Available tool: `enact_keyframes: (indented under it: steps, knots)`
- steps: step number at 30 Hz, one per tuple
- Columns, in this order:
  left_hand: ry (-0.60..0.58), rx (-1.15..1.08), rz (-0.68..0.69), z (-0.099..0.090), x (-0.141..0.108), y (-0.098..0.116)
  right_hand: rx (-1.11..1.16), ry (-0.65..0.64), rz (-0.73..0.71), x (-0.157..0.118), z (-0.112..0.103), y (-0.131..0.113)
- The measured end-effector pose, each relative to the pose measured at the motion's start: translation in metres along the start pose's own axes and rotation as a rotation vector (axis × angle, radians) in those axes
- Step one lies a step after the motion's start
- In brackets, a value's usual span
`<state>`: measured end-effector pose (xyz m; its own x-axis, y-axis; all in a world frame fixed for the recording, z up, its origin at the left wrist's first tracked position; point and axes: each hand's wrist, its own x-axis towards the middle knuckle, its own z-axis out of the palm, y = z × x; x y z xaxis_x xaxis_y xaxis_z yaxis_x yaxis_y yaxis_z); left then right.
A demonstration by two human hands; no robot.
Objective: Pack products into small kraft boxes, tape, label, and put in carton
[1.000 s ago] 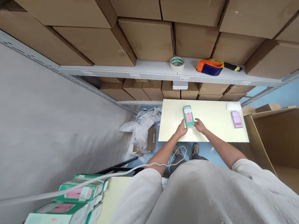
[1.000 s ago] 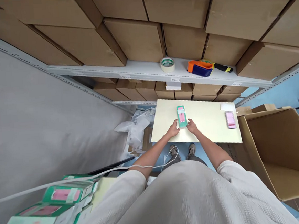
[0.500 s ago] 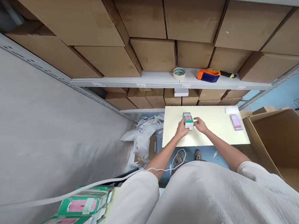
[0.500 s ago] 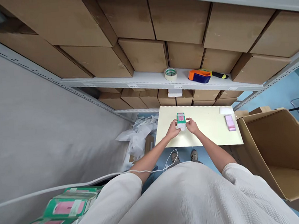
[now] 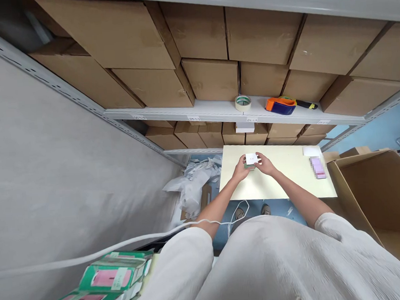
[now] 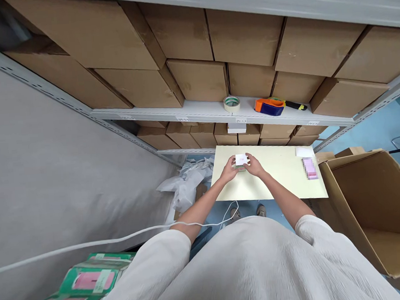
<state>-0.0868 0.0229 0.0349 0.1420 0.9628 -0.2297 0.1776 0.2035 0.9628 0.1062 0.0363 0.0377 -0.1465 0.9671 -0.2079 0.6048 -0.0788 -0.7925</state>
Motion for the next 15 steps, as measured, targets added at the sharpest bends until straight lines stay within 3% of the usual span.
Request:
enact_keyframes:
  steps: [8,15]
  knots:
    - [-0.046,0.077,-0.003,-0.010,0.011,-0.001,-0.331,-0.028,-0.192,0.013,-0.006,-0.004]
    - [-0.031,0.060,-0.030,-0.011,0.018,-0.015,-0.489,-0.101,-0.230,0.015,-0.014,-0.016]
